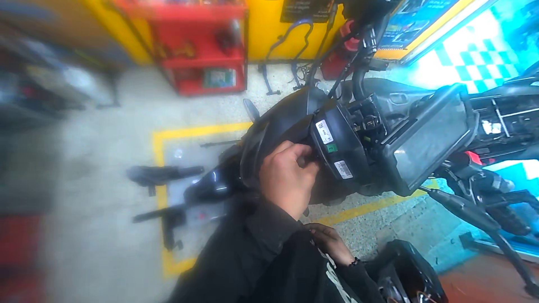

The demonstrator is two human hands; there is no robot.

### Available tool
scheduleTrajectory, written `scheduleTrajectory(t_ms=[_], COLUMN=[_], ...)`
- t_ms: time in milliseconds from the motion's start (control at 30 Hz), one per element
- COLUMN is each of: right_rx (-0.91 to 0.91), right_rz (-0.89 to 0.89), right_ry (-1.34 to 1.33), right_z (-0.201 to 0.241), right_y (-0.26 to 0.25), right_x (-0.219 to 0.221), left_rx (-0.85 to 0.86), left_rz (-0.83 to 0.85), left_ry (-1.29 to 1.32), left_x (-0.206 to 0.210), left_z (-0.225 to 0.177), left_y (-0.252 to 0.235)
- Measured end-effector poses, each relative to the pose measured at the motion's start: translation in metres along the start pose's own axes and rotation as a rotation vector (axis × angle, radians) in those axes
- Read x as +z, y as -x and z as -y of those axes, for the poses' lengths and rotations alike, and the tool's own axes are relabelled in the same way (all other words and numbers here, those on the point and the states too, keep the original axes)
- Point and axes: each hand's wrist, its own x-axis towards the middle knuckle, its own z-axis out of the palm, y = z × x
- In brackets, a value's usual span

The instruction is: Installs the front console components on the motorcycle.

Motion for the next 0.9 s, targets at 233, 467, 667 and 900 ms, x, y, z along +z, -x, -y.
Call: scheduleTrajectory(t_ms=[233, 467, 667, 900], right_rx=[0.071, 0.124, 0.160, 0.186], right_rz=[-0.188, -0.215, -0.204, -0.244], right_ry=[0.061, 0.011, 0.004, -0.022], right_z=[-0.046, -0.048, -0.056, -0.065], right_y=[-0.008, -0.006, -0.014, -0.011], right_x=[-0.005, -0.002, -0.008, -0.006], left_rx=[-0.066, -0.057, -0.058, -0.004], left_rz=[0.039, 0.091, 0.064, 0.033], left_ry=[-0.032, 0.090, 0.052, -0.019], left_x=[-0.002, -0.006, -0.005, -0.005], left_z=[-0.010, -0.004, -0.007, -0.005], left_y=[-0.005, 0.002, -0.003, -0.003])
